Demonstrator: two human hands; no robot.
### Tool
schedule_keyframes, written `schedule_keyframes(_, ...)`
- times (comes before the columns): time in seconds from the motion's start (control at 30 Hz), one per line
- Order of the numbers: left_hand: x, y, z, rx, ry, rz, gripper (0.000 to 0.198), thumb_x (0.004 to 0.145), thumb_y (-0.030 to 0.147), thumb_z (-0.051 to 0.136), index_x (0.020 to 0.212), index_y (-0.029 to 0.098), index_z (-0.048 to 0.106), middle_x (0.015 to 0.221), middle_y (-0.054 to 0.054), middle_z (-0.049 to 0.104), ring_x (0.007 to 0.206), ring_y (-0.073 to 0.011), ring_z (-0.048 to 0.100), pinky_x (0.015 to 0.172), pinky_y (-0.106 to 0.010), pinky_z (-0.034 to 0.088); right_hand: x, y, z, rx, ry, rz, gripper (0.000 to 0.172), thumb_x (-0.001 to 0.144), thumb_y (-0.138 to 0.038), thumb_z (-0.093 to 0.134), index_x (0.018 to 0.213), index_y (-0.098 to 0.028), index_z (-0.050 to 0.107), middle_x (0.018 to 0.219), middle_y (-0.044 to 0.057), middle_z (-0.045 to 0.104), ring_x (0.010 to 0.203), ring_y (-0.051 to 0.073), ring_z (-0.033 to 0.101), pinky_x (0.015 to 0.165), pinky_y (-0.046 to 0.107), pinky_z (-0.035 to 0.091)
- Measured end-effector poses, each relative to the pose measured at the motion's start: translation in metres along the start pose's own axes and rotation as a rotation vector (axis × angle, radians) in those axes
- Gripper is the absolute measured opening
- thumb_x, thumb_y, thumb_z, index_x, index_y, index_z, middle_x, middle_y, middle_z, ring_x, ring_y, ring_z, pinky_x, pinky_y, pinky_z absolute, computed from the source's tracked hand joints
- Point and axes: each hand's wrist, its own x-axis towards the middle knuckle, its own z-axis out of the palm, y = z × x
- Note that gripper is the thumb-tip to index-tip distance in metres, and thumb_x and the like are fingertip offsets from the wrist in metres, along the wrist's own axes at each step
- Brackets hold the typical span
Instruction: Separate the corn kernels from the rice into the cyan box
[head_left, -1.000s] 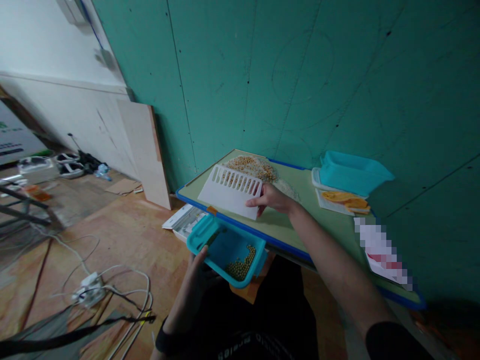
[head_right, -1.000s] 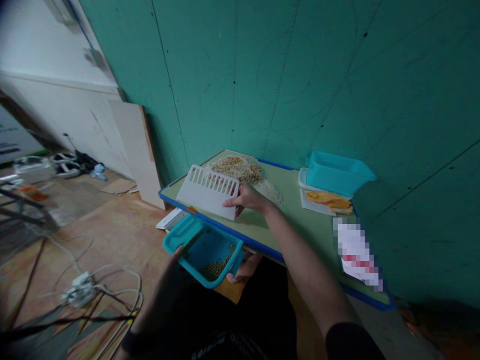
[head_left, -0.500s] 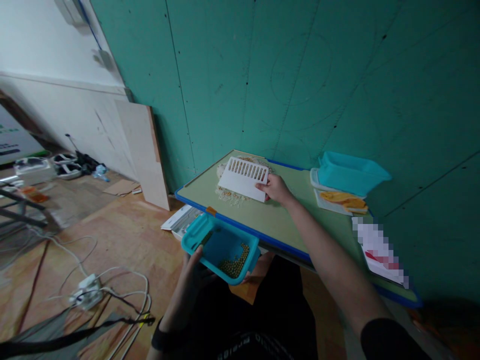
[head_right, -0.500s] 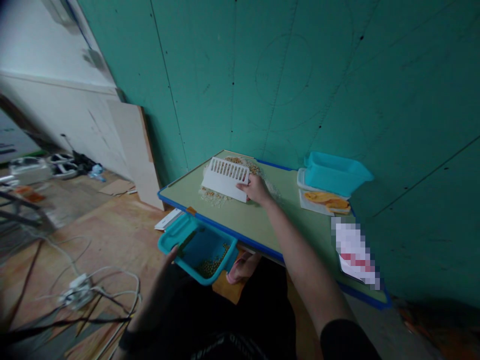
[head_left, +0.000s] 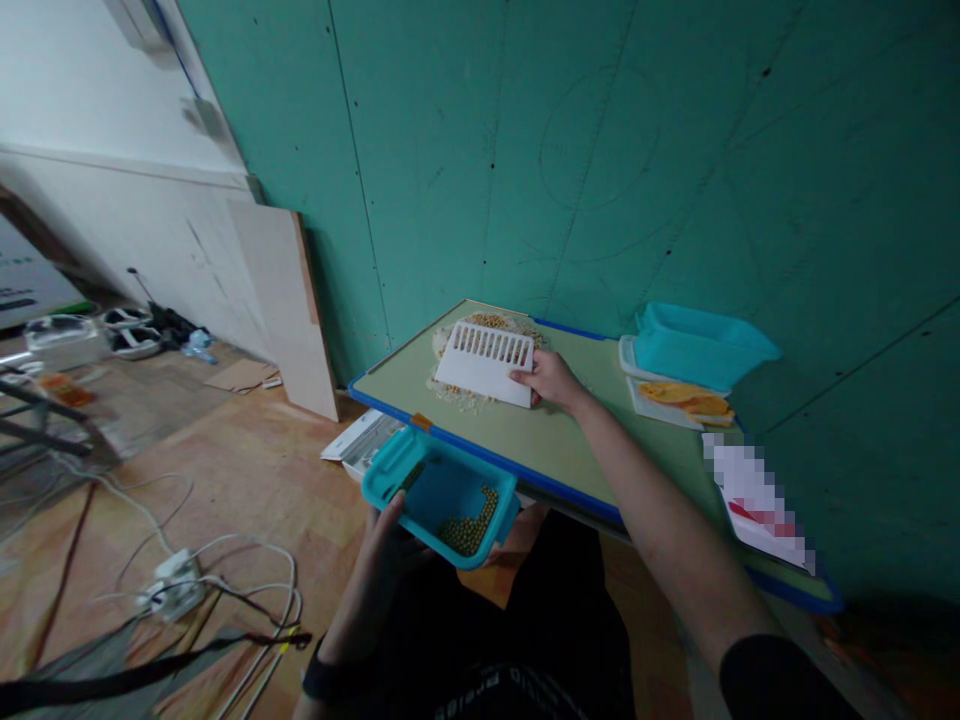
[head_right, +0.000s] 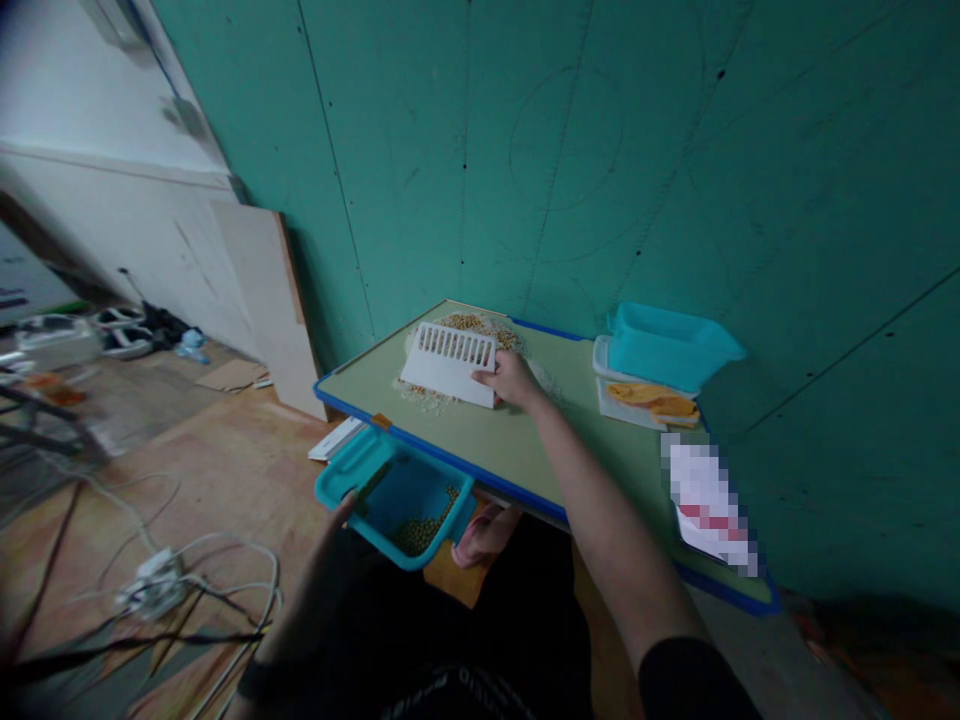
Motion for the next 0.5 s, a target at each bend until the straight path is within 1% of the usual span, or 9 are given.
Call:
schedule_keyframes(0.1,0.003,-0.003,-0.001,0.007,0.022,0.032,0.103,0.099,0.052,0.083,0.186,0.038,0.03,0.157,-0.02,0.076,0.13,-0.0443,0.082,0.104,-0.062,0.07,-0.001,-0.001,0.001,-0.011,-0.006,0.019,0.027,0.085,-0.015,0.093,0.103,-0.016,0.074,0.075,0.0,0.077,0.054,0.013,0.065,0.046,0.022,0.053)
schedule_keyframes(0.2,0.008,-0.007,-0.002,0.018,0.038,0.005,0.097,0.098,0.057,0.083,0.182,0.044,0.036,0.161,-0.019,0.073,0.126,-0.0442,0.083,0.102,-0.062,0.071,-0.002,-0.002,0.002,-0.023,-0.012,0.028,0.027,0.086,-0.015,0.093,0.106,-0.015,0.074,0.076,0.001,0.078,0.056,0.015,0.066,0.049,0.024,0.057)
schedule_keyframes(0.33,0.012,-0.008,-0.003,0.038,0.047,-0.006,0.096,0.098,0.058,0.081,0.181,0.045,0.034,0.164,-0.021,0.068,0.127,-0.0447,0.083,0.102,-0.063,0.071,-0.004,-0.003,0.004,-0.022,-0.011,0.018,0.027,0.089,-0.016,0.091,0.11,-0.015,0.075,0.078,0.001,0.078,0.061,0.016,0.069,0.053,0.025,0.06)
schedule_keyframes(0.5,0.007,-0.004,0.001,0.071,0.061,-0.017,0.088,0.104,0.057,0.073,0.181,0.047,0.031,0.167,-0.02,0.064,0.128,-0.0427,0.082,0.099,-0.061,0.072,-0.003,-0.001,0.004,-0.016,-0.037,0.021,0.036,0.085,-0.024,0.098,0.112,-0.015,0.076,0.079,0.002,0.08,0.063,0.016,0.071,0.052,0.024,0.059)
